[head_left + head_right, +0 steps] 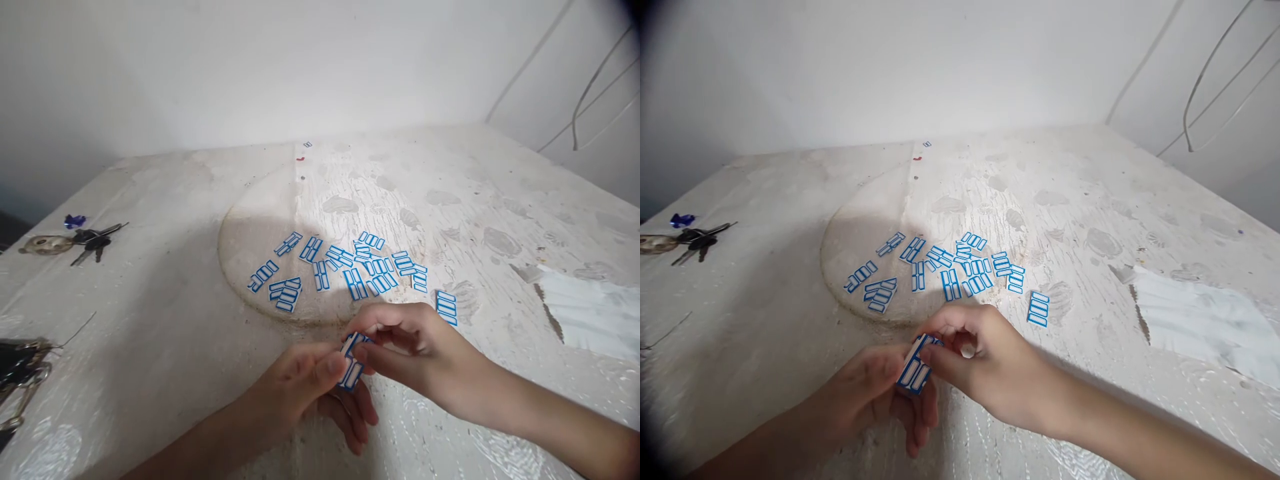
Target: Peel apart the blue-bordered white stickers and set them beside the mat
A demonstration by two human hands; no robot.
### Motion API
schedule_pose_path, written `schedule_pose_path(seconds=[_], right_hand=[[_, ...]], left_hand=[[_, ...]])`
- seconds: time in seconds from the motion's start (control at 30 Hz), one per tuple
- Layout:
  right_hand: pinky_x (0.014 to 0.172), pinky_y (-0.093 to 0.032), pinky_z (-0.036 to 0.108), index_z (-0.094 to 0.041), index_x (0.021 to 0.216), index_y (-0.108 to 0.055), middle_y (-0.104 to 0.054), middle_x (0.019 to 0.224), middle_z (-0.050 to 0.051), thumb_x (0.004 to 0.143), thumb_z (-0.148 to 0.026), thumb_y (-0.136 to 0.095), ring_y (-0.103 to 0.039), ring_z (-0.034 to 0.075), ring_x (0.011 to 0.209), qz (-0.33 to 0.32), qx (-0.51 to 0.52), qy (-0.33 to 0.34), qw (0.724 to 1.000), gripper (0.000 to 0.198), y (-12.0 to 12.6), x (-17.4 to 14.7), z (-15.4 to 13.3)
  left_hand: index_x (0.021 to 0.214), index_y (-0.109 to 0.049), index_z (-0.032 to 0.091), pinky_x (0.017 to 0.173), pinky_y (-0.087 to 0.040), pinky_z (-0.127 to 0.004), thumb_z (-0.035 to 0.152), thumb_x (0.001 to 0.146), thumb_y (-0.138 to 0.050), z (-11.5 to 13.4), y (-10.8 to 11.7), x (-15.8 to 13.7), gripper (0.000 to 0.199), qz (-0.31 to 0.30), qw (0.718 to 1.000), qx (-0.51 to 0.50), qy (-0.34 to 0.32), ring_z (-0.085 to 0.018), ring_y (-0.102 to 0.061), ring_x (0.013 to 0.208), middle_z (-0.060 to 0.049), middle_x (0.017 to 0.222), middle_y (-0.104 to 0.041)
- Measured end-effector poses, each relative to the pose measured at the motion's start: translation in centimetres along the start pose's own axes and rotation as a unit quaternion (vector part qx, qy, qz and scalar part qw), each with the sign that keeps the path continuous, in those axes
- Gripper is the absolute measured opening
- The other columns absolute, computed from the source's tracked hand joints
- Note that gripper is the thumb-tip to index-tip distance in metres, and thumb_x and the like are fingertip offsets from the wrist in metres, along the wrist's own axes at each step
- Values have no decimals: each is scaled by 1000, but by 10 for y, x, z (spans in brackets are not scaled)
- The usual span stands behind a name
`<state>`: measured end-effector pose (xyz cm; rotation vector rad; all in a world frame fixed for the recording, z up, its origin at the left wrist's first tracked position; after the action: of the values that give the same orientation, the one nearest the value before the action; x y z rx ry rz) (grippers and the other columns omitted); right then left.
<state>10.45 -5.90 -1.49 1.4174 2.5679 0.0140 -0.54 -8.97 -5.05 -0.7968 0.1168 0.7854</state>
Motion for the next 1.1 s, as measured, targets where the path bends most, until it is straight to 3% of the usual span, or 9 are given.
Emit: schedule_pose_path(seconds=[0.17, 0.23, 0.33, 0.43, 0.6, 0.77, 0.9, 1.1], right_hand=[[63, -46, 28, -17, 86, -61, -58, 80, 3, 88, -24, -52, -55, 14, 72, -3, -31, 26, 999, 12, -5, 0, 1], [63, -47, 28, -17, 94, -60, -58, 81, 3, 87, -24, -52, -56, 14, 73, 1, -37, 49, 998, 13, -1, 2, -3], [60, -47, 28, -17, 105, -59, -55, 80, 3, 88, -26, -51, -55, 15, 71, 66, -112, 95, 987, 20, 20, 7, -10], [62, -47, 29, -17, 110, -58, -55, 93, 7, 90, -24, -47, -53, 17, 79, 116, -276, 126, 946, 25, 40, 16, -11], [91, -40, 43, -15, 116, -58, -50, 115, 12, 84, -25, -55, -43, 27, 108, 115, -470, 172, 858, 34, 38, 32, -1], [94, -36, 46, -14, 116, -59, -47, 126, 13, 82, -32, -56, -38, 30, 116, 124, -529, 173, 821, 39, 36, 35, -3], [94, -35, 46, -13, 116, -59, -52, 124, 11, 81, -34, -54, -41, 30, 116, 71, -580, 189, 789, 41, 35, 34, -11], [92, -36, 44, -10, 104, -63, -60, 107, 13, 87, -26, -45, -50, 28, 106, 49, -622, 240, 744, 29, 26, 35, -14]], left_hand=[[79, -56, 11, 54, -48, -23, 41, 87, -50, -2, -2, -4, 31, 78, 993, 91, -15, -12, -59, 55, -6, 68, -62], [81, -55, 12, 49, -47, -23, 42, 86, -51, -2, -1, -4, 30, 94, 992, 79, -22, -12, -57, 51, -5, 64, -61], [85, -55, 12, 45, -47, -22, 43, 81, -57, 1, 5, -4, 31, 132, 989, 37, -52, -12, -56, 48, -3, 61, -60], [86, -56, 11, 43, -46, -21, 42, 80, -59, 6, 15, -5, 31, 186, 979, 18, -81, -12, -56, 49, -3, 61, -61], [86, -57, 10, 42, -46, -21, 41, 80, -60, 9, 18, -5, 32, 199, 976, 17, -88, -12, -56, 48, -4, 61, -62], [85, -58, 10, 42, -46, -21, 41, 78, -61, 6, 17, -3, 32, 191, 978, 16, -83, -12, -57, 49, -5, 62, -62], [86, -58, 10, 42, -46, -21, 39, 80, -60, 6, 18, -2, 30, 185, 979, 11, -88, -12, -57, 49, -5, 62, -63], [85, -58, 10, 41, -46, -21, 40, 78, -63, 9, 15, -2, 31, 189, 978, 19, -81, -12, -56, 48, -4, 61, -62]])
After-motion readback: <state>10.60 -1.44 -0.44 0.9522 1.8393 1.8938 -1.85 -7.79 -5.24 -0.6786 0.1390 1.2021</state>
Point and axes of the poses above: each hand's wrist, its own x-axis towards the middle knuckle, its own y-axis out of the back of the hand, z = x × y, the point moved 6 cm from there along x, towards the middle knuckle
